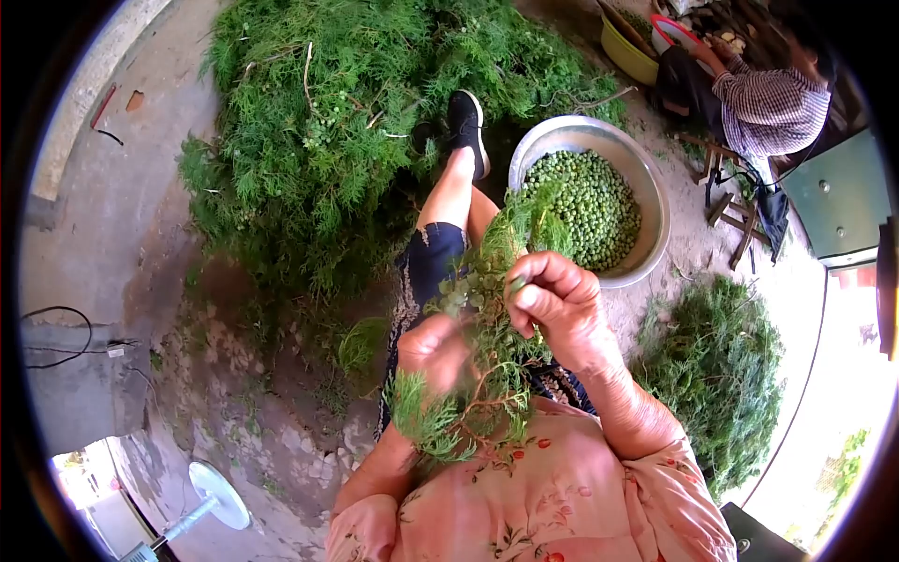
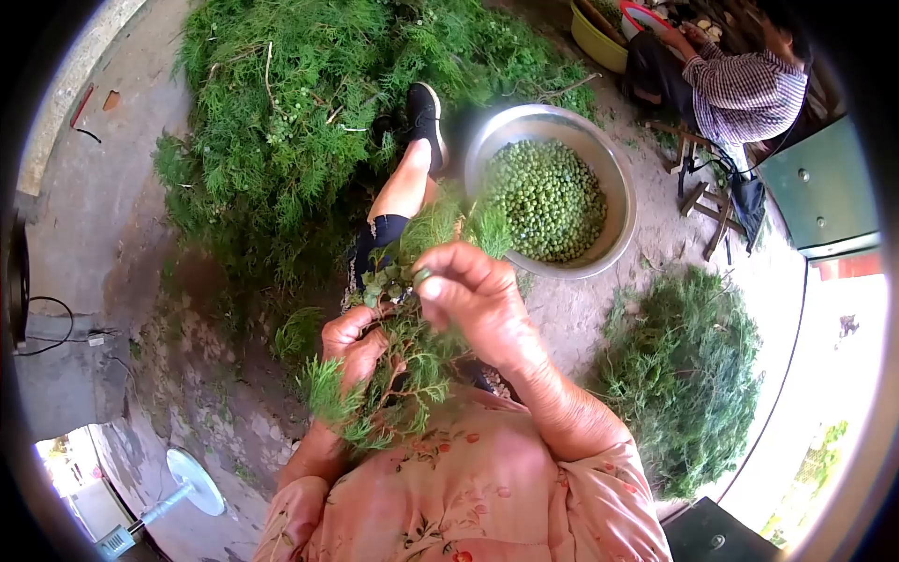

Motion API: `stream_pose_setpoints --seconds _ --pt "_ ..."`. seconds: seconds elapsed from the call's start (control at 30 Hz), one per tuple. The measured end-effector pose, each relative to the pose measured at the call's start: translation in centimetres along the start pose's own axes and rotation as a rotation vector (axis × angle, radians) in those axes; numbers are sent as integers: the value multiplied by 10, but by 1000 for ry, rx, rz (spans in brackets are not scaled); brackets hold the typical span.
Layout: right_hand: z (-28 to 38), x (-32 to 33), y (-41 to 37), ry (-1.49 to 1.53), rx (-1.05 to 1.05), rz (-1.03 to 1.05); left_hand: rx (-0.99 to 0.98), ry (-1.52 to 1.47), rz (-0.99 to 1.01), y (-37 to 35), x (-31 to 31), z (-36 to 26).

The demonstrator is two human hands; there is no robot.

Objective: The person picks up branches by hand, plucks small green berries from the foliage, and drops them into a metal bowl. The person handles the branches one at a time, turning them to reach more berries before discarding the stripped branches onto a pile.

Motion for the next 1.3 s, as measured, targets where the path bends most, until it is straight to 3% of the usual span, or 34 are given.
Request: stream_pose_setpoints --seconds 0.1,0.13,0.2,0.3,0.33,0.37,0.43,0.57,0.67,0.77,1.03,1.07,1.17,1.23,1.3 --pt "3 -2 3 315 -107 -97 -124 58 30 -2 -3 -11" --pt "2 -2 3 362 -113 -86 50 -15 60 -8 -5 -18" --pt "-3 -1 3 454 -125 -63 16 -50 76 -9 -7 -20" --pt "-6 3 -7 98 -140 -88 18 -63 93 -10 -7 -20" --pt "-4 0 -9 -188 -163 -100 25 -80 84 -9 -7 -19" --pt "-4 -3 -8 -554 75 1 34 -96 75 -9 -7 -18" --pt "-10 -8 -10 -839 336 70 -10 -87 57 -8 -10 -17" --pt "-16 -17 -13 -856 297 68 -71 -32 41 -6 -13 -13" --pt "-22 -15 -13 -643 156 -16 -24 -24 38 -8 -13 -14" --pt "-19 -3 -9 -211 -107 -193 2 -47 34 -7 -9 -11" --pt "-4 8 0 442 -95 -238 73 -201 22 -10 -11 -17" --pt "-9 18 -2 446 -66 -98 87 -203 14 -10 -12 -20" --pt "-3 17 -12 -213 -292 -136 71 -246 4 -9 -12 -18" --pt "-8 13 -12 -572 15 104 72 -229 10 -6 -9 -15" --pt "-9 6 -15 -679 139 100 73 -205 -6 -4 -9 -12"
Point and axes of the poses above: each hand's wrist, its own y-axis towards the middle knuckle, its own x-axis out of the back of the hand, z = x × y, the point moved 2 cm from there along y, towards the middle knuckle, and after that the axes turned 12 degrees about x, right-handed, at the moved point
